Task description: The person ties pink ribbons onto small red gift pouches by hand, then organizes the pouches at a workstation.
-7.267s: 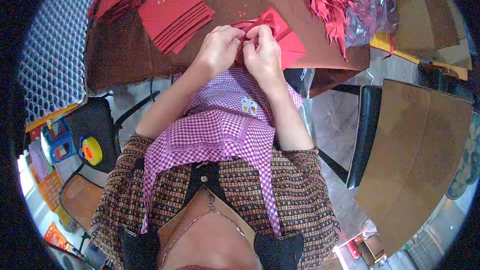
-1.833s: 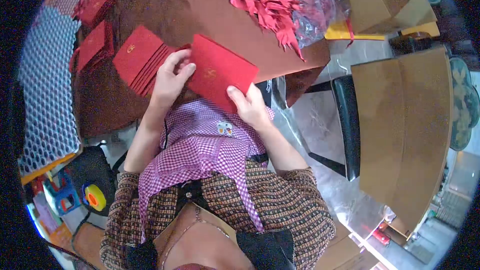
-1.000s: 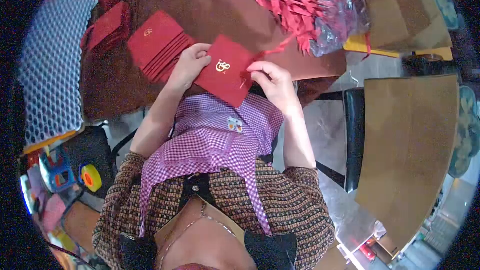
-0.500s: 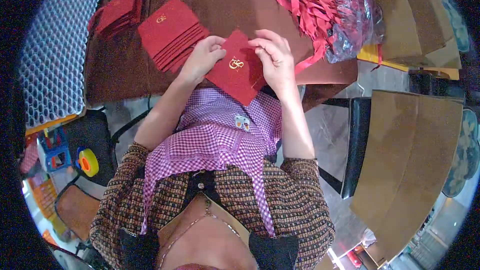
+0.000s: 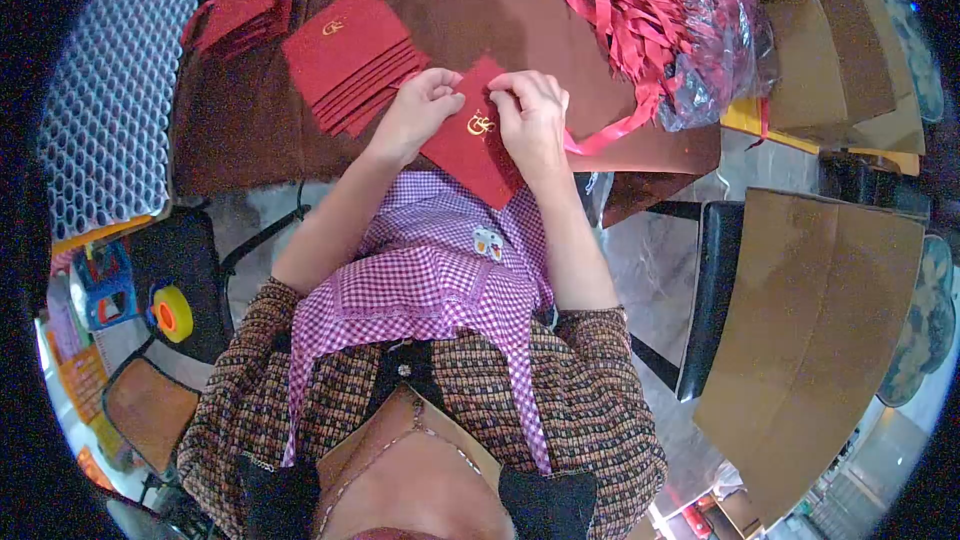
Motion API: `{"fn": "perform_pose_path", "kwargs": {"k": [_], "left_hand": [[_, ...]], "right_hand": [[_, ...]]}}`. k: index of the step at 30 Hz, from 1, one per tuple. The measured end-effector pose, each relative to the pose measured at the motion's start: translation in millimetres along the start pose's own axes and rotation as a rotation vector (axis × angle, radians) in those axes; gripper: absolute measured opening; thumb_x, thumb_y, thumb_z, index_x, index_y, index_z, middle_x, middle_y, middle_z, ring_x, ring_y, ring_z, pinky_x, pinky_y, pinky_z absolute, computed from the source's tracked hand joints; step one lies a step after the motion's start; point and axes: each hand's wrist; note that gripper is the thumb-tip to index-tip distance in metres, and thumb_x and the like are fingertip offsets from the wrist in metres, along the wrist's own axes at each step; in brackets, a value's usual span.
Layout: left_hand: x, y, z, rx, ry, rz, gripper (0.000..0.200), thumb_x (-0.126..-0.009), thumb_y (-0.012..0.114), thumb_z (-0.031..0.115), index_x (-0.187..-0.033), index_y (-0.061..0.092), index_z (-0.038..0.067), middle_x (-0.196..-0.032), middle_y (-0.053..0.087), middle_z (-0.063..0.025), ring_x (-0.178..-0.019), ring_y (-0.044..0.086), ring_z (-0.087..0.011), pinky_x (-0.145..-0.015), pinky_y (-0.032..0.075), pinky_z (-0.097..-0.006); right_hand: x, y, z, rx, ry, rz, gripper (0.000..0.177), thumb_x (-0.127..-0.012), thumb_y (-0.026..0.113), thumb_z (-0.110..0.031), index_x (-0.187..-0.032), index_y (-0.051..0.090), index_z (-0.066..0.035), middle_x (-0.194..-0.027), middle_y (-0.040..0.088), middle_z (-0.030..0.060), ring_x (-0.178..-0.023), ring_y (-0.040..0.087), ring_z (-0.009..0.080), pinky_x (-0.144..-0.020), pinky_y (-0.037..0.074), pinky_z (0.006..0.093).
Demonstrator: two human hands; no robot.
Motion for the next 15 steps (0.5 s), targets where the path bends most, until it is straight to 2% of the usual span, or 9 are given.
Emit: {"fn": "perform_pose_path", "kwargs": {"k": [7,10,15], "left_hand": [[3,2,8,-0.003,-0.012,-0.022,0.027,-0.084,0.059,0.003,-0.109,0.054,-0.004,-0.087,0.061,-0.0028,-0.08,0.057,-0.0079,-0.07,0.046,-0.021],[0,1,0,0.002,0.016,-0.03,0.028,-0.083,0.061,0.003,-0.11,0.054,-0.003,-0.086,0.061,-0.0015,-0.079,0.056,-0.007,-0.07,0.046,-0.0203],[3,2,6,-0.056,0.01,0.003,0.03,-0.082,0.063,0.005,-0.11,0.056,-0.003,-0.091,0.061,-0.003,-0.084,0.056,-0.0077,-0.073,0.047,-0.0218]], "right_hand": [[1,11,-2,-0.085,0.14,0.054,0.013,-0.077,0.067,-0.008,-0.089,0.067,-0.007,-0.087,0.066,0.0069,-0.085,0.058,0.0239,-0.081,0.045,0.0336],[2,12,-1,-0.038,0.118,0.009,0.012,-0.077,0.067,-0.009,-0.089,0.066,-0.007,-0.087,0.065,0.0065,-0.083,0.058,0.0235,-0.081,0.043,0.0336],[2,16,1,0.199,-0.052,0.059,0.008,-0.077,0.066,-0.01,-0.084,0.063,-0.008,-0.083,0.063,0.0053,-0.083,0.056,0.0229,-0.08,0.037,0.0356]]}}
Point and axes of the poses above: each hand's wrist, its own x-axis away from the middle knuckle, its own y-axis out of the palm, z = x × y
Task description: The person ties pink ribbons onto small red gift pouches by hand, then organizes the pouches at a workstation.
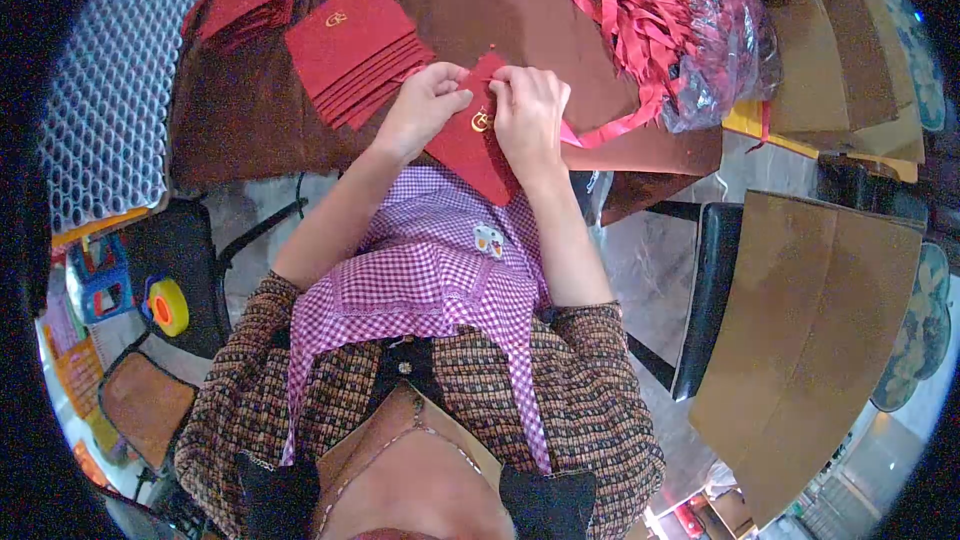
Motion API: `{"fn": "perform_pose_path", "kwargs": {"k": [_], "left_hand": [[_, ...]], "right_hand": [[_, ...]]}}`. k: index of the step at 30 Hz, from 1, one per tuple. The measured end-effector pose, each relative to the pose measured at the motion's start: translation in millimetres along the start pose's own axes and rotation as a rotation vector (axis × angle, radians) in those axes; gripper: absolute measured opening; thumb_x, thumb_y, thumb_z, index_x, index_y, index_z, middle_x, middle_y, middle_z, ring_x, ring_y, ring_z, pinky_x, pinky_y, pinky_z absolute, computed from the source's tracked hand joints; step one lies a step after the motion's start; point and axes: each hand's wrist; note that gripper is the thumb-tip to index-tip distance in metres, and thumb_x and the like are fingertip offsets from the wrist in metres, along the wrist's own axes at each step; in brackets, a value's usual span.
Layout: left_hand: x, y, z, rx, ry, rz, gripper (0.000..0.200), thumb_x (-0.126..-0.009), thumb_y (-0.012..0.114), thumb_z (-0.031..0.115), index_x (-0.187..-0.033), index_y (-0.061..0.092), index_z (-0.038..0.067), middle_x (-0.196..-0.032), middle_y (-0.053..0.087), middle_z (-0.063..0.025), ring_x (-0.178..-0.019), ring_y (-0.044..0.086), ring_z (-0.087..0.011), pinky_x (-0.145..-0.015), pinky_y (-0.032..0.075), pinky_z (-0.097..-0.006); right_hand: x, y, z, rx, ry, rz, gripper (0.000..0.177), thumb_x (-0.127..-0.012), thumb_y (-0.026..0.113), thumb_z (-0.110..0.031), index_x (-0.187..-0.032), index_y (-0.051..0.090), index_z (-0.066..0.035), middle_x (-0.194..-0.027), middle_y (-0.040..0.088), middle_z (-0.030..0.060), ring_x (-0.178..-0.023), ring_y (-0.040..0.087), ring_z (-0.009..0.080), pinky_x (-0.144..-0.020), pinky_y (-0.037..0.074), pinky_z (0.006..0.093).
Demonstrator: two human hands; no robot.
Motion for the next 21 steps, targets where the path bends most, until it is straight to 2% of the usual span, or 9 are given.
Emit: {"fn": "perform_pose_path", "kwargs": {"k": [6,13,15,19,21], "left_hand": [[1,1,1,-0.034,-0.011,0.038,0.032,-0.082,0.064,0.006,-0.112,0.057,-0.003,-0.097,0.061,-0.0062,-0.09,0.056,-0.0112,-0.079,0.047,-0.0243],[1,2,-4,-0.01,0.009,0.054,0.035,-0.082,0.064,0.005,-0.115,0.055,-0.004,-0.102,0.062,-0.0099,-0.094,0.058,-0.0137,-0.081,0.048,-0.0258],[-1,3,-9,-0.092,0.07,0.094,0.034,-0.082,0.064,0.004,-0.114,0.056,-0.005,-0.101,0.063,-0.011,-0.093,0.059,-0.0146,-0.081,0.049,-0.027],[-1,6,-9,-0.208,0.063,0.135,0.032,-0.081,0.063,0.003,-0.112,0.057,-0.004,-0.101,0.064,-0.0119,-0.092,0.06,-0.016,-0.08,0.05,-0.0288],[0,8,-8,-0.255,0.162,0.152,0.029,-0.081,0.062,0.002,-0.109,0.058,-0.005,-0.1,0.065,-0.0126,-0.092,0.062,-0.0174,-0.08,0.05,-0.03]], "right_hand": [[-1,-1,-4,0.134,-0.098,-0.006,0.007,-0.08,0.064,-0.013,-0.082,0.059,-0.008,-0.08,0.06,0.0057,-0.082,0.054,0.024,-0.079,0.036,0.0386],[-2,1,-2,0.164,-0.158,-0.012,0.011,-0.08,0.063,-0.015,-0.081,0.056,-0.006,-0.079,0.058,0.0084,-0.081,0.053,0.0268,-0.078,0.036,0.0414],[-3,-1,-6,0.183,-0.163,-0.006,0.011,-0.079,0.064,-0.013,-0.079,0.057,-0.006,-0.078,0.059,0.0083,-0.079,0.054,0.0259,-0.076,0.036,0.0398],[-4,-6,-18,0.241,-0.161,-0.043,0.011,-0.078,0.065,-0.012,-0.078,0.056,-0.005,-0.077,0.059,0.0091,-0.077,0.054,0.0259,-0.075,0.037,0.0398],[-4,-5,-20,0.268,-0.175,-0.047,0.01,-0.078,0.064,-0.01,-0.078,0.055,-0.005,-0.076,0.059,0.0092,-0.075,0.054,0.0259,-0.073,0.036,0.0397]]}}
Point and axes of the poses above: each hand's wrist, its own x-axis away from the middle knuckle, its own y-axis out of the palm, z = x × y
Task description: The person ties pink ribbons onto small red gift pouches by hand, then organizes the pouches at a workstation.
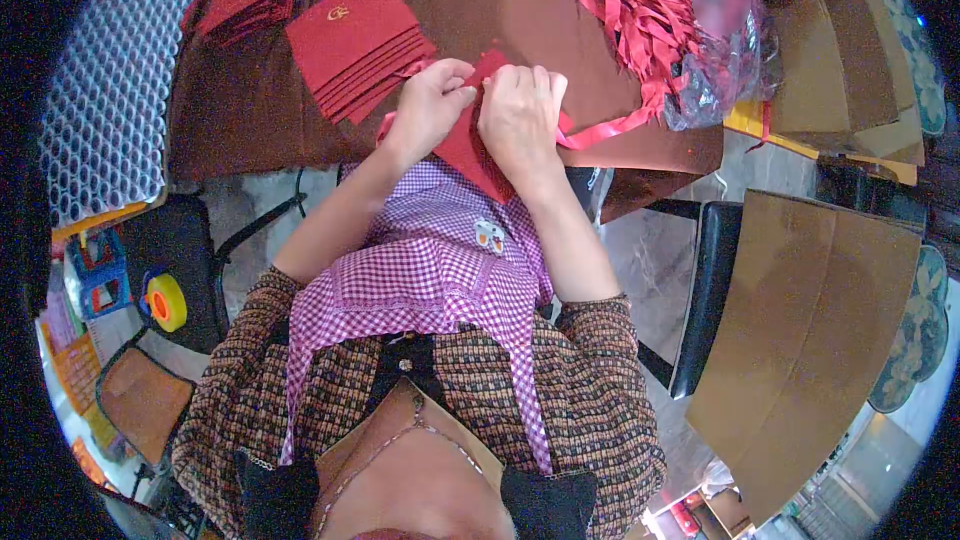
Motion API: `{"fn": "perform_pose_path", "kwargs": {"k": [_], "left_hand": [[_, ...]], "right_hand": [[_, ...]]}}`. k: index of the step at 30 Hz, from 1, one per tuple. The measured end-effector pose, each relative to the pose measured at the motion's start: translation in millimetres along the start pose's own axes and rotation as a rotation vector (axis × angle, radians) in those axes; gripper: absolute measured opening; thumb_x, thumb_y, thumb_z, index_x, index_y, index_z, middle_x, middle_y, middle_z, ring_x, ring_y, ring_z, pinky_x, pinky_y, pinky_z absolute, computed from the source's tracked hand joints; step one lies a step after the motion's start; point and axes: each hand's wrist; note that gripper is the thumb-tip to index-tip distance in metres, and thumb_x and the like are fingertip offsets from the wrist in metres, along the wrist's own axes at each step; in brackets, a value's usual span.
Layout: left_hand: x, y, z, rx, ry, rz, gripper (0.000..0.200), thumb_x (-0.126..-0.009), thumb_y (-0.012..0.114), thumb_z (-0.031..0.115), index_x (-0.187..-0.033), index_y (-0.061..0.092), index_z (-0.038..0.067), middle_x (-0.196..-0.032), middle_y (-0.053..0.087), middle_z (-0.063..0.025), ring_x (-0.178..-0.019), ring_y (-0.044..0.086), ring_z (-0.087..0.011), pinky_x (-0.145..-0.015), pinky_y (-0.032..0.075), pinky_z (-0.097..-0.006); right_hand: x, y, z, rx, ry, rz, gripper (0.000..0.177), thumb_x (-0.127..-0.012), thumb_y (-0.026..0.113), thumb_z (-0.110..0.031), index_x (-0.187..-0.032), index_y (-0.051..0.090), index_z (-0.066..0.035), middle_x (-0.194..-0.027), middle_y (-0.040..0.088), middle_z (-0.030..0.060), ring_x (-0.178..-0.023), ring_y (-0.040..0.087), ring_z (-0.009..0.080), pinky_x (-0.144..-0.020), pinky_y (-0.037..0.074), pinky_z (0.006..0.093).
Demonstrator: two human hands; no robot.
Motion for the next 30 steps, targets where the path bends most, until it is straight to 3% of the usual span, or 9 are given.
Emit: {"fn": "perform_pose_path", "kwargs": {"k": [6,9,11,13,14,15,18,20,30], "left_hand": [[3,4,-6,-0.037,0.153,0.076,0.023,-0.082,0.059,-0.002,-0.105,0.059,-0.004,-0.095,0.066,-0.0145,-0.091,0.064,-0.019,-0.08,0.051,-0.0306],[0,3,-10,-0.17,0.266,0.082,0.021,-0.081,0.058,-0.003,-0.101,0.059,-0.003,-0.092,0.066,-0.0149,-0.088,0.065,-0.0208,-0.078,0.052,-0.0314],[2,3,-4,-0.265,0.41,0.145,0.017,-0.077,0.058,-0.004,-0.094,0.06,0.0,-0.086,0.064,-0.0161,-0.08,0.065,-0.027,-0.07,0.052,-0.034],[2,8,-4,-0.126,0.366,0.167,0.012,-0.076,0.057,-0.001,-0.087,0.061,0.002,-0.079,0.062,-0.017,-0.075,0.063,-0.0322,-0.066,0.05,-0.038],[6,4,11,-0.358,0.297,0.154,0.009,-0.076,0.058,-0.001,-0.084,0.061,0.003,-0.079,0.062,-0.0165,-0.074,0.063,-0.0295,-0.064,0.05,-0.0372],[7,5,6,-0.23,0.324,0.169,0.007,-0.077,0.06,0.001,-0.083,0.06,0.003,-0.078,0.062,-0.0142,-0.074,0.063,-0.0256,-0.065,0.05,-0.0354],[1,9,-2,-0.04,0.001,0.068,0.02,-0.078,0.063,0.008,-0.095,0.059,-0.003,-0.083,0.064,-0.0167,-0.079,0.063,-0.0224,-0.068,0.05,-0.0355],[-2,6,1,-0.011,-0.025,0.042,0.031,-0.081,0.063,0.015,-0.104,0.058,-0.005,-0.088,0.065,-0.0191,-0.081,0.064,-0.0252,-0.07,0.05,-0.0366],[-10,14,-6,-0.062,0.091,0.038,0.02,-0.079,0.058,0.012,-0.089,0.067,-0.002,-0.084,0.066,-0.0223,-0.079,0.066,-0.0269,-0.069,0.049,-0.0387]], "right_hand": [[-3,10,10,-0.397,0.298,-0.094,0.015,-0.082,0.062,-0.013,-0.076,0.058,0.0,-0.072,0.063,0.0173,-0.068,0.061,0.0357,-0.066,0.046,0.045],[-5,10,11,-0.442,0.366,-0.155,0.016,-0.082,0.058,-0.014,-0.075,0.06,0.001,-0.074,0.064,0.0189,-0.075,0.062,0.0353,-0.073,0.042,0.0466],[-1,11,11,-0.242,0.185,-0.092,0.014,-0.082,0.058,-0.014,-0.076,0.057,-0.002,-0.073,0.06,0.0167,-0.074,0.058,0.0341,-0.073,0.039,0.045],[0,7,5,-0.079,0.014,-0.013,0.011,-0.082,0.058,-0.014,-0.077,0.054,-0.005,-0.072,0.055,0.0142,-0.073,0.054,0.0312,-0.074,0.038,0.0434],[-4,-3,-1,-0.051,-0.008,-0.065,0.01,-0.081,0.059,-0.012,-0.077,0.054,-0.005,-0.073,0.056,0.0138,-0.074,0.054,0.0307,-0.073,0.038,0.0437],[1,2,3,-0.05,-0.013,-0.064,0.01,-0.084,0.057,-0.012,-0.079,0.055,-0.004,-0.076,0.056,0.0149,-0.077,0.054,0.0317,-0.075,0.039,0.0435],[2,10,6,-0.112,0.019,-0.079,0.012,-0.084,0.058,-0.013,-0.079,0.056,-0.003,-0.073,0.059,0.0149,-0.073,0.057,0.0326,-0.073,0.039,0.0442],[0,13,13,-0.14,0.022,-0.121,0.012,-0.084,0.058,-0.013,-0.078,0.056,-0.003,-0.072,0.06,0.0151,-0.072,0.057,0.0333,-0.072,0.039,0.0445],[2,16,13,-0.059,0.052,-0.132,0.014,-0.082,0.058,-0.013,-0.075,0.056,-0.002,-0.072,0.061,0.0166,-0.073,0.057,0.035,-0.071,0.039,0.0454]]}}
Point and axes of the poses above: each hand's wrist, its own x-axis away from the middle knuckle, its own y-axis out of the palm, z = x × y
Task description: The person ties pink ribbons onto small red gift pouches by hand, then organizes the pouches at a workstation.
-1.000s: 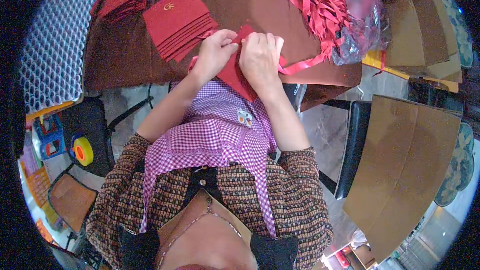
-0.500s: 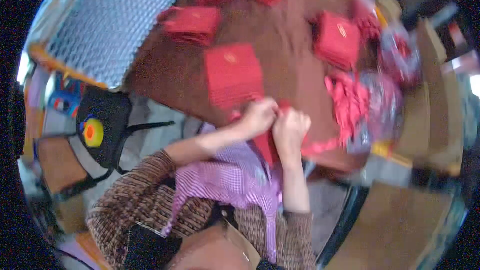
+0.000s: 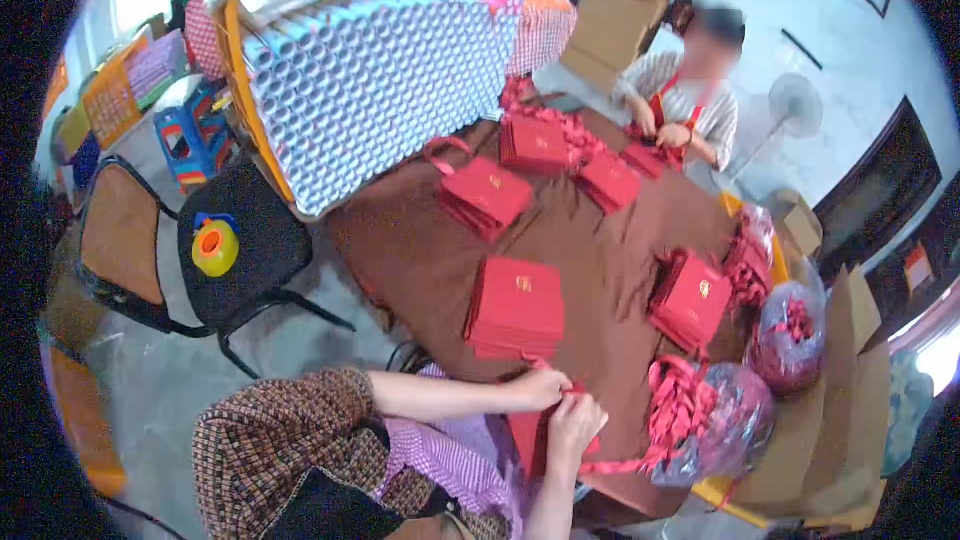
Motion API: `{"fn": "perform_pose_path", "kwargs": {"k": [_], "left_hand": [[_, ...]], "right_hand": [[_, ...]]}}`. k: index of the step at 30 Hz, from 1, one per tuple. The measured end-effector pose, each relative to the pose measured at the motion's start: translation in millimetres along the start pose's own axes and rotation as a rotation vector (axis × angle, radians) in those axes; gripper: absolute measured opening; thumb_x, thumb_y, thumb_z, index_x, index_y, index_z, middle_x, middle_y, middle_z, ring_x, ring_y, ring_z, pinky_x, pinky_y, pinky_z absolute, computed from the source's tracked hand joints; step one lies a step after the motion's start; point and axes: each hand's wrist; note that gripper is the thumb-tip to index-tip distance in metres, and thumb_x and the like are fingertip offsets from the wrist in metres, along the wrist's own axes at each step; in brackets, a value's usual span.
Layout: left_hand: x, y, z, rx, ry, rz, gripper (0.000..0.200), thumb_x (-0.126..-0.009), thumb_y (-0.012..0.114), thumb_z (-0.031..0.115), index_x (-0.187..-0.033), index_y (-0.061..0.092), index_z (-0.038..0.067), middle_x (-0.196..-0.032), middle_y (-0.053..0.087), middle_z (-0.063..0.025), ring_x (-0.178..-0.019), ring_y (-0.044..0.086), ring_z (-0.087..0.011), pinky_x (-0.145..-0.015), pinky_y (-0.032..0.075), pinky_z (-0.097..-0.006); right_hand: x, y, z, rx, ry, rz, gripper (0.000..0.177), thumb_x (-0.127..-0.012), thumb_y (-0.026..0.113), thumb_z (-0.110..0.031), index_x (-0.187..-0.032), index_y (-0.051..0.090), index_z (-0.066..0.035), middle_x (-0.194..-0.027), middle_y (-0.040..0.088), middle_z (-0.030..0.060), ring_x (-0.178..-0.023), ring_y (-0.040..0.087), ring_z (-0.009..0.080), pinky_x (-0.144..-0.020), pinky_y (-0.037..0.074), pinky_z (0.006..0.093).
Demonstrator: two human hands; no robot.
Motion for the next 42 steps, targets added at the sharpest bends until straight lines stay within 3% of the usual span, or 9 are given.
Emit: {"fn": "perform_pose_path", "kwargs": {"k": [8,11,16,20,24,27,28,31,42], "left_hand": [[-5,-15,0,0.009,-0.06,-0.137,0.023,-0.078,0.048,0.006,-0.092,0.064,-0.002,-0.08,0.066,-0.0201,-0.071,0.064,-0.0258,-0.063,0.049,-0.0396],[9,-42,51,-0.005,-0.157,-0.29,0.026,-0.077,0.045,0.005,-0.094,0.064,-0.002,-0.081,0.066,-0.0196,-0.065,0.064,-0.0259,-0.056,0.049,-0.0391],[6,-45,42,0.129,-0.149,-0.422,0.034,-0.08,0.043,0.004,-0.108,0.062,0.003,-0.063,0.055,-0.005,-0.049,0.052,-0.0126,-0.038,0.042,-0.0291],[4,-39,27,0.118,-0.101,-0.49,0.027,-0.084,0.048,0.011,-0.108,0.06,0.007,-0.062,0.049,0.0017,-0.05,0.046,-0.008,-0.04,0.039,-0.0258],[13,-43,31,-0.026,0.212,-0.372,0.02,-0.08,0.052,0.01,-0.094,0.066,0.005,-0.06,0.058,-0.005,-0.048,0.055,-0.0136,-0.041,0.043,-0.0325],[8,-35,17,-0.043,0.067,-0.443,0.017,-0.081,0.053,0.01,-0.09,0.065,0.003,-0.065,0.062,-0.0081,-0.054,0.059,-0.0168,-0.049,0.047,-0.0355],[3,-24,0,-0.08,0.322,-0.327,0.013,-0.079,0.056,0.01,-0.086,0.064,0.002,-0.069,0.064,-0.0125,-0.063,0.062,-0.0219,-0.057,0.048,-0.0382],[3,-21,-9,-0.061,0.434,-0.282,0.011,-0.077,0.059,0.009,-0.085,0.064,0.003,-0.073,0.064,-0.0158,-0.068,0.063,-0.026,-0.064,0.048,-0.0387],[15,-19,3,-0.124,0.293,-0.255,0.013,-0.077,0.06,0.01,-0.086,0.064,0.002,-0.082,0.064,-0.0189,-0.079,0.064,-0.0326,-0.071,0.048,-0.042]], "right_hand": [[-10,-43,-6,-0.032,-0.101,-0.05,0.017,-0.085,0.055,-0.01,-0.1,0.065,-0.012,-0.087,0.06,0.01,-0.088,0.054,0.0295,-0.08,0.039,0.0435],[-19,-58,-2,-0.077,-0.238,-0.098,0.019,-0.082,0.058,-0.008,-0.098,0.065,-0.014,-0.091,0.059,0.0091,-0.089,0.052,0.0294,-0.08,0.039,0.0415],[-28,-66,4,-0.163,-0.275,-0.156,0.02,-0.074,0.064,-0.003,-0.093,0.064,-0.01,-0.089,0.057,0.0104,-0.091,0.052,0.0298,-0.082,0.041,0.0395],[-30,-56,16,-0.414,-0.221,-0.259,0.019,-0.069,0.065,0.004,-0.085,0.061,-0.004,-0.085,0.056,0.0115,-0.084,0.055,0.0276,-0.077,0.045,0.037],[-34,-48,25,-0.457,-0.224,-0.348,0.019,-0.067,0.065,0.006,-0.083,0.06,-0.002,-0.08,0.056,0.0116,-0.077,0.057,0.0249,-0.071,0.047,0.0346],[-32,-55,23,-0.447,-0.272,-0.378,0.019,-0.067,0.065,0.005,-0.083,0.06,-0.002,-0.08,0.056,0.0116,-0.079,0.057,0.025,-0.072,0.047,0.0339],[-32,-57,22,-0.461,-0.304,-0.383,0.019,-0.067,0.066,0.005,-0.084,0.06,-0.002,-0.08,0.057,0.0116,-0.079,0.057,0.025,-0.072,0.047,0.0335],[-29,-64,20,-0.46,-0.282,-0.416,0.02,-0.068,0.066,0.003,-0.087,0.062,-0.002,-0.083,0.059,0.0113,-0.079,0.057,0.0244,-0.072,0.047,0.0328],[-31,-61,38,-0.491,-0.197,-0.665,0.018,-0.074,0.067,-0.004,-0.092,0.063,-0.003,-0.089,0.063,0.0113,-0.088,0.059,0.0269,-0.079,0.047,0.0343]]}}
Point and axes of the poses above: each hand's wrist, its own x-axis away from the middle knuckle, its own y-axis out of the palm, z = x × y
